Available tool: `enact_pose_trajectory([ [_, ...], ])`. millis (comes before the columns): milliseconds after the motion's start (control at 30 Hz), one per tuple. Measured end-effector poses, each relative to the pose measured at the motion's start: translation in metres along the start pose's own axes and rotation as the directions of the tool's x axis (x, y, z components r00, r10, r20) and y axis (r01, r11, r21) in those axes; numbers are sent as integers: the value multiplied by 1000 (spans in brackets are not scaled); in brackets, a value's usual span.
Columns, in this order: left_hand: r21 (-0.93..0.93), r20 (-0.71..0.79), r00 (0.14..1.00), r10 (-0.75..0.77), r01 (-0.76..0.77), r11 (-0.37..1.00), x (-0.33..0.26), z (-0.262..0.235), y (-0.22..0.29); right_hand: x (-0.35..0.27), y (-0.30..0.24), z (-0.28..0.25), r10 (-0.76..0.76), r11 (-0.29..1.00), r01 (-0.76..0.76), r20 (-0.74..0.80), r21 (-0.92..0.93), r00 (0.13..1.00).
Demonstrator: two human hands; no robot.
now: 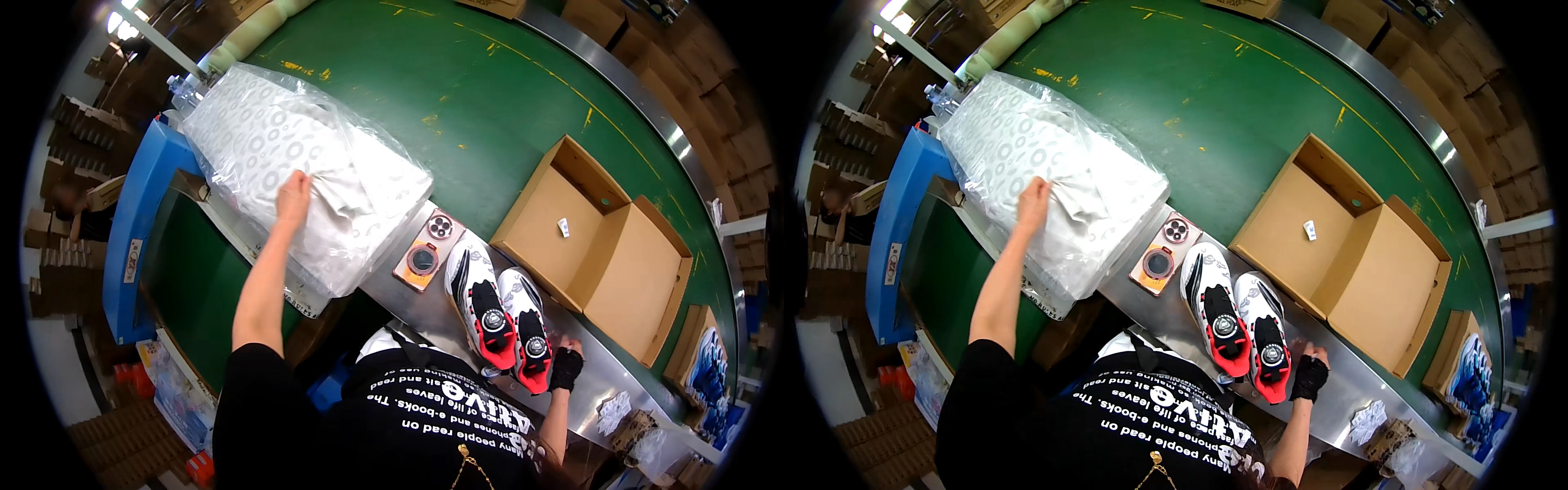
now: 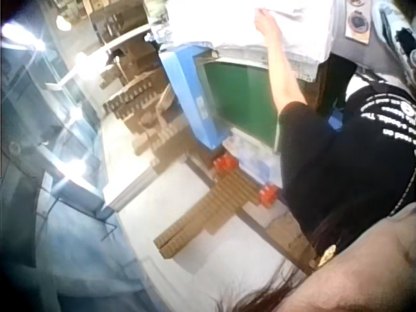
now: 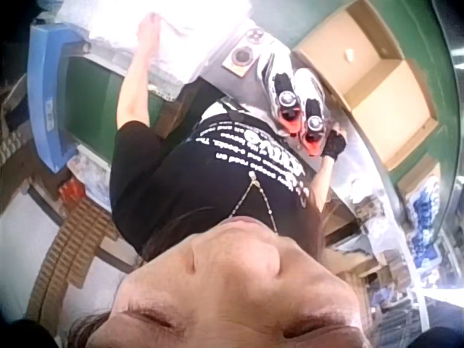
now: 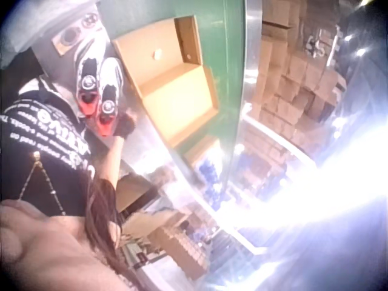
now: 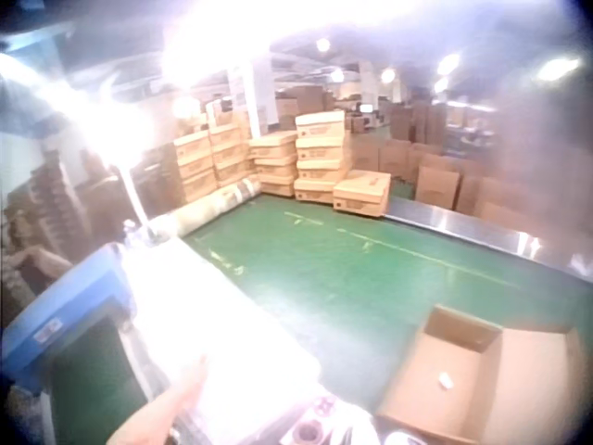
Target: The person places shoes into boxes after wrapping them in tissue paper and adding small packets, then closes the lids.
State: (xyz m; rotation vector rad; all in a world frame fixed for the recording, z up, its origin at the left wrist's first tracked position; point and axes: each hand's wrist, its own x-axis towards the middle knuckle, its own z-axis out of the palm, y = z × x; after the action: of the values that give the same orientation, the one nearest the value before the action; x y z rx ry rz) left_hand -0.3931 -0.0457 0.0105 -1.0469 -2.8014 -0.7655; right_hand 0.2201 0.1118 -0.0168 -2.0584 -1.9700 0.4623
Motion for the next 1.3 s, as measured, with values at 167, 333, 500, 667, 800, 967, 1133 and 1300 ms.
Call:
enact_pose_trajectory([
  [167, -263, -254, 967, 31, -99, 960, 36, -97, 88, -8, -3, -17, -73, 920, 33, 87, 390, 994],
  [333, -737, -32, 941, 338, -250, 628, 10, -86, 249, -4, -113, -95, -376, 799, 282, 76, 531, 923],
  [500, -956, 183, 759, 625, -12, 294, -63, -14, 404, 36, -177, -92, -434, 436, 40, 170, 899, 885],
  [667, -774, -201, 475, 856, -613, 158, -103, 35, 492, 109, -108, -82, 186, 327, 77, -144, 942, 972],
  [800, -330, 34, 295, 955, -899, 290, -101, 58, 455, 134, 2, -138, 537, 258, 142, -264, 956, 801],
  [967, 12, 245, 418, 875, -904, 428, -52, 107, 363, 132, 132, -162, 791, 316, 116, -329, 942, 516],
  [1133, 27, 202, 917, 343, -355, 934, 2, 128, 313, 92, 186, -165, 556, 831, -351, -599, 432, 576],
  [1300, -424, 770, 637, 24, 484, 765, 17, 154, 294, 31, -8, -173, -300, 948, 101, -740, -302, 602],
])
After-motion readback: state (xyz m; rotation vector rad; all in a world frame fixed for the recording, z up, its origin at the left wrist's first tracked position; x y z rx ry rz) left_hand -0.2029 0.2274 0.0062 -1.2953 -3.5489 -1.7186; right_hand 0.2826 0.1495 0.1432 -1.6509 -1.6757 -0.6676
